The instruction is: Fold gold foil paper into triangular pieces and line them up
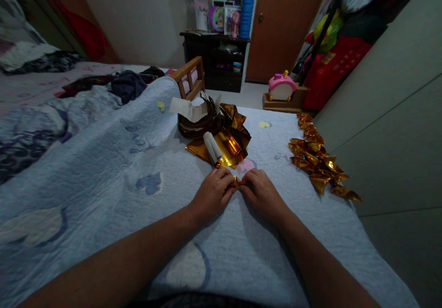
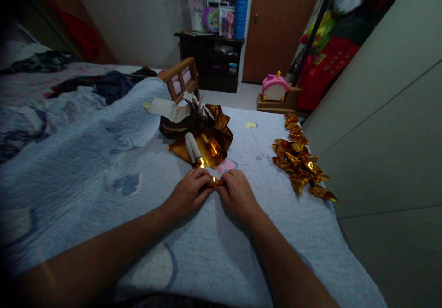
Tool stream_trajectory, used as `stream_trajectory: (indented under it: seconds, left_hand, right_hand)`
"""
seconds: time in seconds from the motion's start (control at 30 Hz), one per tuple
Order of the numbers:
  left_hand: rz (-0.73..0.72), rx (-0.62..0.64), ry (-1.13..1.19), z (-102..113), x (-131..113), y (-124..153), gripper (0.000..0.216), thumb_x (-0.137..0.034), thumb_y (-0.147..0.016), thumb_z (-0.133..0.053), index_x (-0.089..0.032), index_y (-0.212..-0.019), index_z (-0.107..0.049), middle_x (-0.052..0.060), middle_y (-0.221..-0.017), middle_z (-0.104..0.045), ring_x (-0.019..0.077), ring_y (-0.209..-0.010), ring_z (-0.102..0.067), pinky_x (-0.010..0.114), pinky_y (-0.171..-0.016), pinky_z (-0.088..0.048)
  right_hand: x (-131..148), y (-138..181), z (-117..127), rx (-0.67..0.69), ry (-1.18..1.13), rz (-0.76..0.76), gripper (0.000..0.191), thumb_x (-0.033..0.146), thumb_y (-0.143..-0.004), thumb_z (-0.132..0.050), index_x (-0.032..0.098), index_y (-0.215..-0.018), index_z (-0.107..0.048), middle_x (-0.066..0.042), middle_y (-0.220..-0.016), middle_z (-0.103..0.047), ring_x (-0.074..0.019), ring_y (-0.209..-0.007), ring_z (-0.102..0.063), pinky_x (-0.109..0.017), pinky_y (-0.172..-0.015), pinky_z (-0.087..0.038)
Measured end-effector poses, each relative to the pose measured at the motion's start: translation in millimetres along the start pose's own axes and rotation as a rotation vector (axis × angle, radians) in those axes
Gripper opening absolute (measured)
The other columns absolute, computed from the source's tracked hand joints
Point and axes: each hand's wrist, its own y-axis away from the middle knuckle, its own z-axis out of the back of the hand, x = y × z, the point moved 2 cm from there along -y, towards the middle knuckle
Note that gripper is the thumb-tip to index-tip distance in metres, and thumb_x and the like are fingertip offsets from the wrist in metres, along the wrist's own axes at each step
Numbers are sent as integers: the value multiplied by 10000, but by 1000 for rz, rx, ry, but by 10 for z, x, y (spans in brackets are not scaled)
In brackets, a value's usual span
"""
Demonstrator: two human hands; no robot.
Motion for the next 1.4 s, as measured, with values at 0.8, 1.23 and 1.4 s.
stream_trajectory:
  seconds: [0.8, 1.23, 1.4]
  left_hand:
    - [-175, -165, 27, 87, -62, 0, 122, -128, -955, -547, -179, -892, -639, 35, -847, -670, 195, -825, -588, 320, -776, -450]
    - [-186, -194, 46, 88, -56, 2, 110, -120, -936, -547, -188, -900, -626, 32, -848, -664, 197, -828, -582, 329, -781, -459]
    - [-132, -213, 58, 101, -62, 1, 105, -104, -914, -580, -191, -874, -624, 34, -865, -635, 207, -874, -566, 332, -803, -466]
  right_hand:
    - [-31, 9, 27, 18, -472, -101, 98, 164, -849, -562, 217, -910, -619, -32, -880, -690, -174, -796, -650, -322, -758, -512]
    - [-68, 11, -26, 13, -619, -143, 90, 201, -813, -580, 221, -891, -622, -34, -870, -683, -182, -791, -654, -349, -770, -538]
    - [-52, -1, -16, -68, -628, -149, 69, 230, -817, -607, 220, -873, -645, -31, -858, -698, -191, -801, -672, -362, -783, -543]
